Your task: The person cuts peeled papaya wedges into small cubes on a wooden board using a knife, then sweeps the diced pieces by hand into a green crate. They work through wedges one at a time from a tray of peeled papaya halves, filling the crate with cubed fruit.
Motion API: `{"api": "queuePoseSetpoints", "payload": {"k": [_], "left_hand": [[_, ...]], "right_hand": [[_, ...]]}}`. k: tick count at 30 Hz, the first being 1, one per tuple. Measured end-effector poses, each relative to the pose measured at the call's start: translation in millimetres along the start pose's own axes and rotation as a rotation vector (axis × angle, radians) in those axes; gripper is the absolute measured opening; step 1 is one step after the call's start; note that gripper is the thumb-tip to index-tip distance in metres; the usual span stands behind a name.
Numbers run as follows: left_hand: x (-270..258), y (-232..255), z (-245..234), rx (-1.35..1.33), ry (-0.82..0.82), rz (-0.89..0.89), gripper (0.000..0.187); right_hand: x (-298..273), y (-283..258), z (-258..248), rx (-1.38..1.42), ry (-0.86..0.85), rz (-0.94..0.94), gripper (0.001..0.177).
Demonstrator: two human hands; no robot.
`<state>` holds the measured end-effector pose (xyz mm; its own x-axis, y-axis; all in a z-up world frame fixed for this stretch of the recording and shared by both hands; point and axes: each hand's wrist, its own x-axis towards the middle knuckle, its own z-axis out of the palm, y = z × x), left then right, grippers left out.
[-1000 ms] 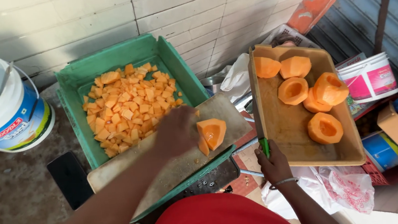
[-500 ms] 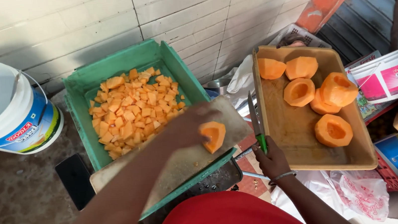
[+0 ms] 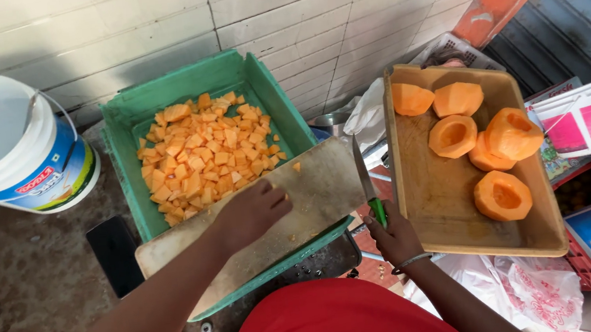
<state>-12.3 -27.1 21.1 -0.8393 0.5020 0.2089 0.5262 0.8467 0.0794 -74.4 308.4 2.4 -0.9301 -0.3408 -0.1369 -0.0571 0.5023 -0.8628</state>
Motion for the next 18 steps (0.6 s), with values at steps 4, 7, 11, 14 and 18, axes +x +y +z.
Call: {"api": "queuePoseSetpoints", "payload": {"k": [4, 7, 11, 14, 18], "left_hand": [[-19.2, 1.4, -15.7, -0.059, -0.071, 0.0, 0.036], [-11.3, -2.7, -35.9, -0.23, -0.133, -0.119, 0.052], [-3.2, -10.7, -33.6, -0.402, -0.19, -0.237, 0.057], [3.8, 11.0, -25.0, -0.425, -0.157, -0.293, 0.058], [10.6, 40.7, -20.3, -0.394, -0.033, -0.44, 0.059]], "right_hand": [[-0.1, -20.8, 10.0, -0.144, -0.046, -0.087, 0.028], [-2.5, -27.1, 21.2, -0.263, -0.185, -0.094, 0.029], [-6.4, -37.6, 37.4, -0.337, -0.336, -0.116, 0.03], [-5.0, -58.2, 46.7, -0.397, -0.325, -0.145, 0.031], [-1.2, -102.8, 46.8, -0.565, -0.338, -0.099, 0.028]]}}
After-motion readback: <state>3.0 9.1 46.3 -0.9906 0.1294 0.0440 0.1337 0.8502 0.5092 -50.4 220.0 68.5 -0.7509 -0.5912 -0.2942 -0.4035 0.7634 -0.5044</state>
